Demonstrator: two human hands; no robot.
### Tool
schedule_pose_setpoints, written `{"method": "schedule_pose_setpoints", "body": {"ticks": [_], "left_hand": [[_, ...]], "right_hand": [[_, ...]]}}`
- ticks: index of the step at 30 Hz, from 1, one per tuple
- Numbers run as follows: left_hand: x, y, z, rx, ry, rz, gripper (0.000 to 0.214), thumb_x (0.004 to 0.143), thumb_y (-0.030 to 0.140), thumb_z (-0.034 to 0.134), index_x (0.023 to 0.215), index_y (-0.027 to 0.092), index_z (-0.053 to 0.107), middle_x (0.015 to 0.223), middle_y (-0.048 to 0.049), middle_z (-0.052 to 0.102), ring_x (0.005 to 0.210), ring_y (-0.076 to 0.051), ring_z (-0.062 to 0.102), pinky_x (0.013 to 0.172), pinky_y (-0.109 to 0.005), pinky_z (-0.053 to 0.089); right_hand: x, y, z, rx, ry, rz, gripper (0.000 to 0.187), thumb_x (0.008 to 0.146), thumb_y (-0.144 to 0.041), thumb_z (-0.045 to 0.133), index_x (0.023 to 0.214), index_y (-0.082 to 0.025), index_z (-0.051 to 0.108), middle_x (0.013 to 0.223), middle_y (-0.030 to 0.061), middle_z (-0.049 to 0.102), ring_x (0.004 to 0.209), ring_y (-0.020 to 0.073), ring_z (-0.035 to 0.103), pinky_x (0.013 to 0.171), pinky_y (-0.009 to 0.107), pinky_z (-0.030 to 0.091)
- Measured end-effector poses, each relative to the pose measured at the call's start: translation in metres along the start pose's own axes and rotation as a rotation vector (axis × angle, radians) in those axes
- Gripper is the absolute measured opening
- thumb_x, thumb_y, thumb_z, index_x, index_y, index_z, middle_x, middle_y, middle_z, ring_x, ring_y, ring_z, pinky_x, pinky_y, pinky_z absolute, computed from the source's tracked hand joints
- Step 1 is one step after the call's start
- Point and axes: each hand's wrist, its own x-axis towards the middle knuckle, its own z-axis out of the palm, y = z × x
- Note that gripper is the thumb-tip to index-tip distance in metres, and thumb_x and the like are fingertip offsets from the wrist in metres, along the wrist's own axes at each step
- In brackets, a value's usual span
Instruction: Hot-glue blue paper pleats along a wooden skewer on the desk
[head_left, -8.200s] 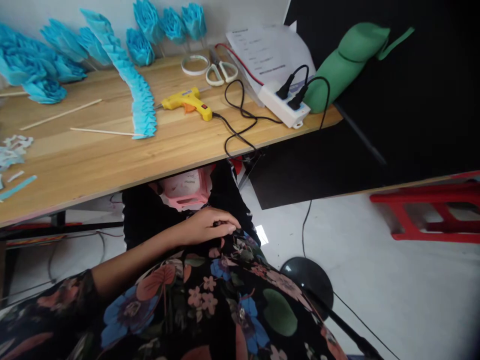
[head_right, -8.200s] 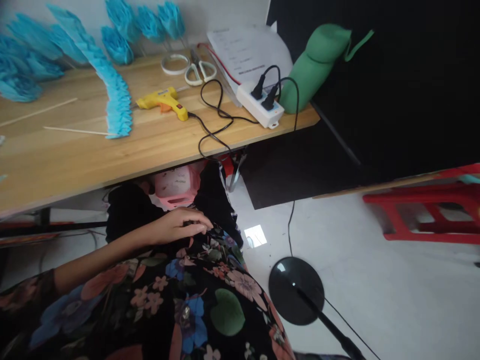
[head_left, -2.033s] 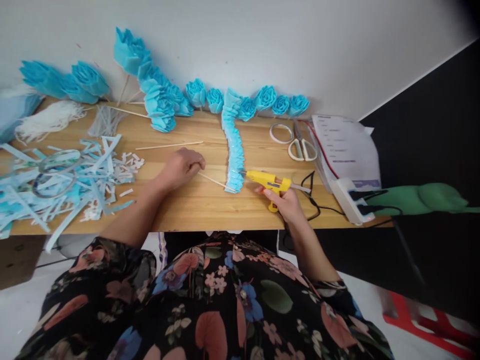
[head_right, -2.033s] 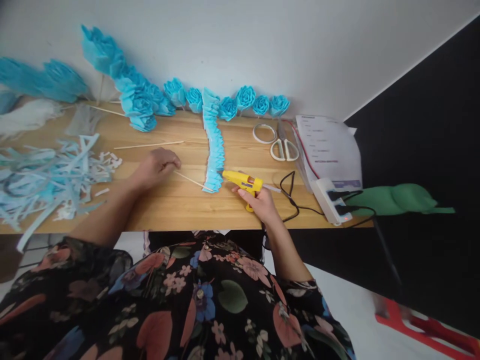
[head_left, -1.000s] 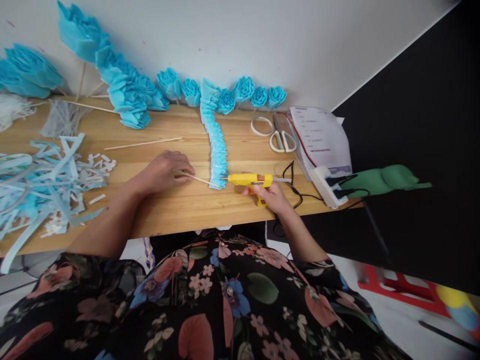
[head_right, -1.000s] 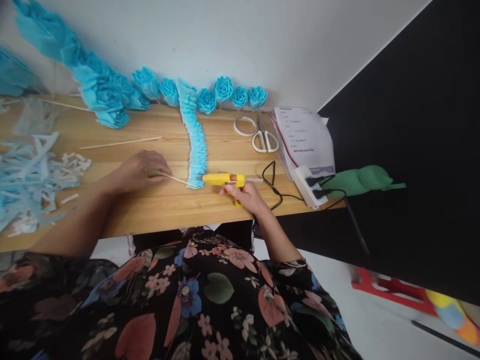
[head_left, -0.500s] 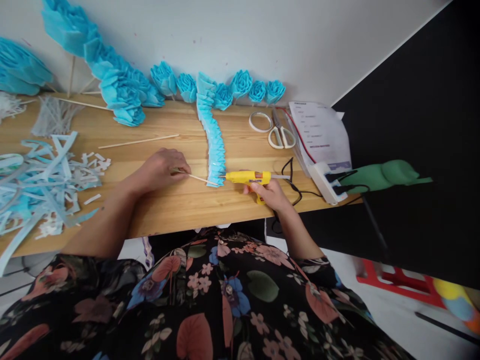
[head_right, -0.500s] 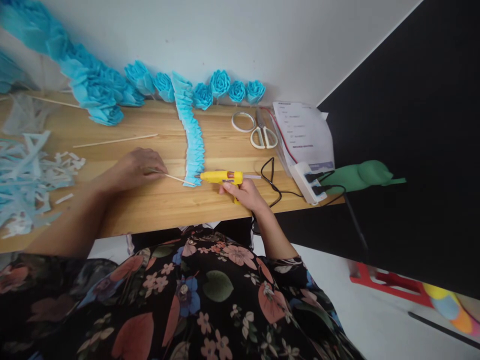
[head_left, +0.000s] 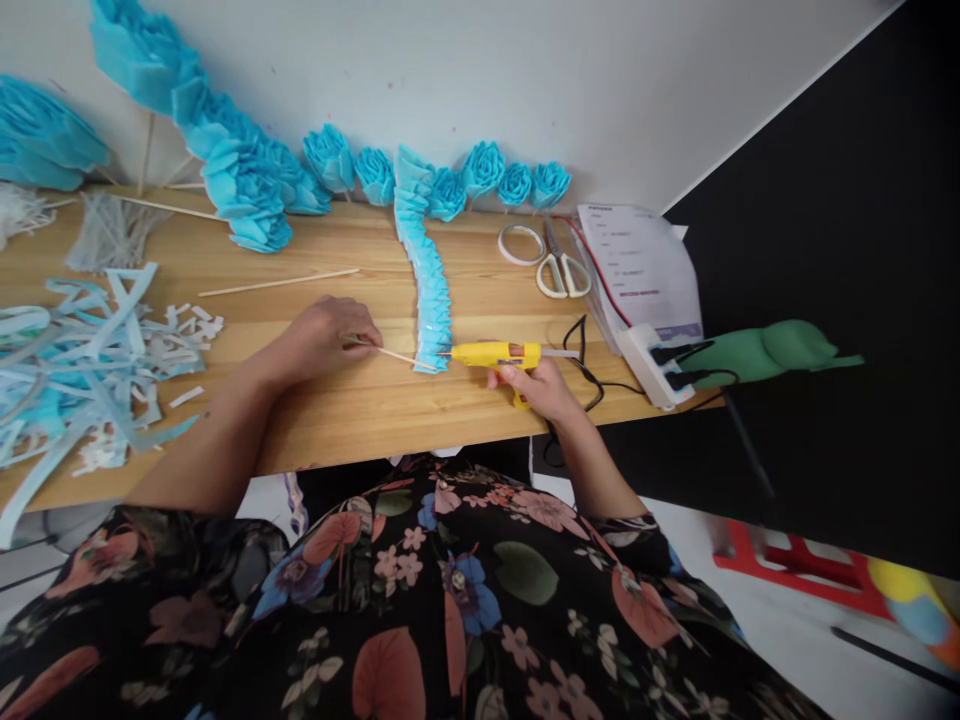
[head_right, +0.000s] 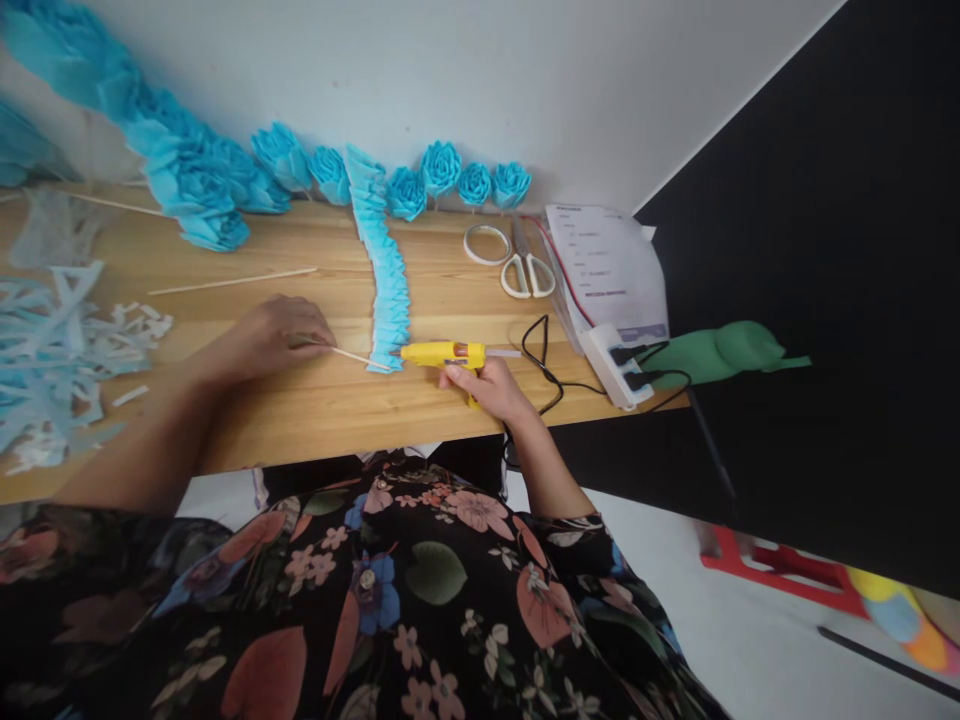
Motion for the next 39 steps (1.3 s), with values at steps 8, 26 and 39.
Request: {"method": "schedule_pose_setpoints", "body": {"ticks": [8,26,39], "left_hand": [[0.000,-0.002,0.001,0.014,-0.014,-0.017,0.032,0.113,0.041,0.064,0.097,0.026,0.087,0.097,-0.0092,0.086,0.092,-0.026,0.076,0.091,-0.038,0.053],[-0.002,0.004,-0.006,0.054,0.003,0.027,0.037,0.118,0.040,0.061,0.097,0.022,0.085,0.096,-0.0083,0.085,0.090,-0.023,0.077,0.087,-0.033,0.052],[-0.002,0.004,-0.005,0.029,0.008,-0.010,0.034,0.115,0.043,0.065,0.100,0.020,0.085,0.098,-0.0089,0.086,0.090,-0.023,0.076,0.087,-0.032,0.051]], "right_hand": [[0.001,0.002,0.001,-0.008,0.011,0.004,0.057,0.098,-0.075,0.074,0.083,-0.022,0.087,0.082,0.0067,0.076,0.076,0.0208,0.063,0.067,0.031,0.051],[0.004,0.005,0.003,0.097,0.017,-0.015,0.077,0.093,-0.097,0.074,0.084,-0.021,0.086,0.088,0.0089,0.081,0.082,0.0230,0.074,0.079,0.035,0.062],[0.006,-0.006,0.003,0.329,0.161,0.013,0.088,0.084,-0.110,0.073,0.090,-0.023,0.083,0.091,0.0121,0.087,0.091,0.0312,0.086,0.088,0.044,0.072]]}}
